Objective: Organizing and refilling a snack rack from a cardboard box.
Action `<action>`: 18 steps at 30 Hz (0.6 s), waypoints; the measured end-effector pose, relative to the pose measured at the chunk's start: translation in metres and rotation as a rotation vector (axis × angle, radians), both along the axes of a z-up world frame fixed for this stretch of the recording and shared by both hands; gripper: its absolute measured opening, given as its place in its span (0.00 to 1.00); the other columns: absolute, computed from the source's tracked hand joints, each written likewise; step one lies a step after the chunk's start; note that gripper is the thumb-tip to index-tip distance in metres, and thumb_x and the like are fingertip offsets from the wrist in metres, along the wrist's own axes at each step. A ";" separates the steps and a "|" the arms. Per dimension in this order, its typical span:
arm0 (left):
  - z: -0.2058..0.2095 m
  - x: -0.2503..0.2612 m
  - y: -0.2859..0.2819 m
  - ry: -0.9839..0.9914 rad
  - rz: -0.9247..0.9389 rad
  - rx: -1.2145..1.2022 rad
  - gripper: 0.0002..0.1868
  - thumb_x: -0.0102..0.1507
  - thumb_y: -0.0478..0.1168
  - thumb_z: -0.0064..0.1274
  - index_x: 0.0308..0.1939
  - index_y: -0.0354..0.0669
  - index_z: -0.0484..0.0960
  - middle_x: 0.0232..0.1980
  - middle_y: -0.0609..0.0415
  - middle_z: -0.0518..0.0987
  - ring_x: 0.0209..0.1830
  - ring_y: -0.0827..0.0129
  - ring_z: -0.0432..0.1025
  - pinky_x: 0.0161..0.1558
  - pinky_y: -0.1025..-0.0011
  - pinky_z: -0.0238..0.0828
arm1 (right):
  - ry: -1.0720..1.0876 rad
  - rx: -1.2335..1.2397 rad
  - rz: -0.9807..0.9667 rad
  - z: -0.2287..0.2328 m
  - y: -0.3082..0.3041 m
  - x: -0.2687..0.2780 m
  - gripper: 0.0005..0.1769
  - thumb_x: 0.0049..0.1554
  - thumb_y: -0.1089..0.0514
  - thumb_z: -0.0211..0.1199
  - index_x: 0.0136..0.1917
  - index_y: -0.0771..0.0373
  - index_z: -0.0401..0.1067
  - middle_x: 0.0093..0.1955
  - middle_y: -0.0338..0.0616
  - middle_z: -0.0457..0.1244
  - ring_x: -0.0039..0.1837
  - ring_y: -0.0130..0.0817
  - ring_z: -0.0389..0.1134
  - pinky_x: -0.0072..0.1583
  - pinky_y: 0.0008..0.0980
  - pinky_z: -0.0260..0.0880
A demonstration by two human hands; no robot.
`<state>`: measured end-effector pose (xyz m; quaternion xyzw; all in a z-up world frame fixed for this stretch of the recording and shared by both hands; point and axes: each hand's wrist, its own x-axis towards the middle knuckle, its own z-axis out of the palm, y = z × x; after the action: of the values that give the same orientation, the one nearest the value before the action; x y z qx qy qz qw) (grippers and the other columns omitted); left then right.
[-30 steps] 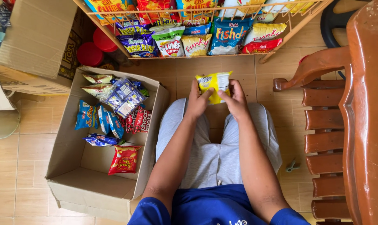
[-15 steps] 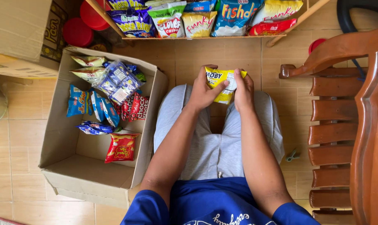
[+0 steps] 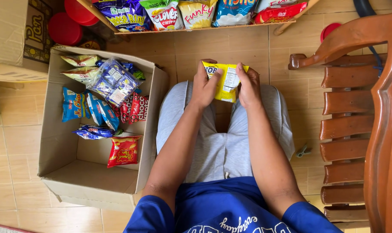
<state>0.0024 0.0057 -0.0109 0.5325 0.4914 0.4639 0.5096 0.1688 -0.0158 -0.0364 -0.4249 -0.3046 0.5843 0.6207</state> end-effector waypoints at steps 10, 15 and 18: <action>0.009 -0.001 -0.002 -0.058 -0.066 0.051 0.25 0.62 0.41 0.62 0.57 0.37 0.70 0.41 0.50 0.79 0.40 0.70 0.74 0.43 0.70 0.74 | 0.017 0.009 0.023 0.006 -0.002 0.004 0.15 0.67 0.48 0.62 0.44 0.60 0.75 0.44 0.33 0.67 0.49 0.22 0.65 0.55 0.29 0.64; 0.016 0.001 -0.003 -0.094 -0.046 0.030 0.28 0.61 0.40 0.63 0.59 0.37 0.67 0.41 0.50 0.80 0.39 0.71 0.76 0.43 0.71 0.75 | 0.171 0.006 0.058 -0.008 0.000 0.014 0.14 0.69 0.50 0.59 0.50 0.64 0.72 0.50 0.41 0.67 0.56 0.30 0.66 0.62 0.34 0.65; 0.011 0.002 -0.004 -0.051 -0.022 0.115 0.29 0.62 0.40 0.65 0.61 0.37 0.67 0.44 0.49 0.79 0.43 0.71 0.76 0.46 0.70 0.76 | 0.129 0.056 0.146 0.002 0.000 0.015 0.17 0.65 0.52 0.54 0.55 0.68 0.72 0.52 0.45 0.67 0.59 0.34 0.66 0.64 0.34 0.64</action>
<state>0.0040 0.0018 0.0004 0.5545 0.4449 0.4990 0.4956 0.1835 -0.0163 -0.0341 -0.3458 -0.3102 0.6453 0.6065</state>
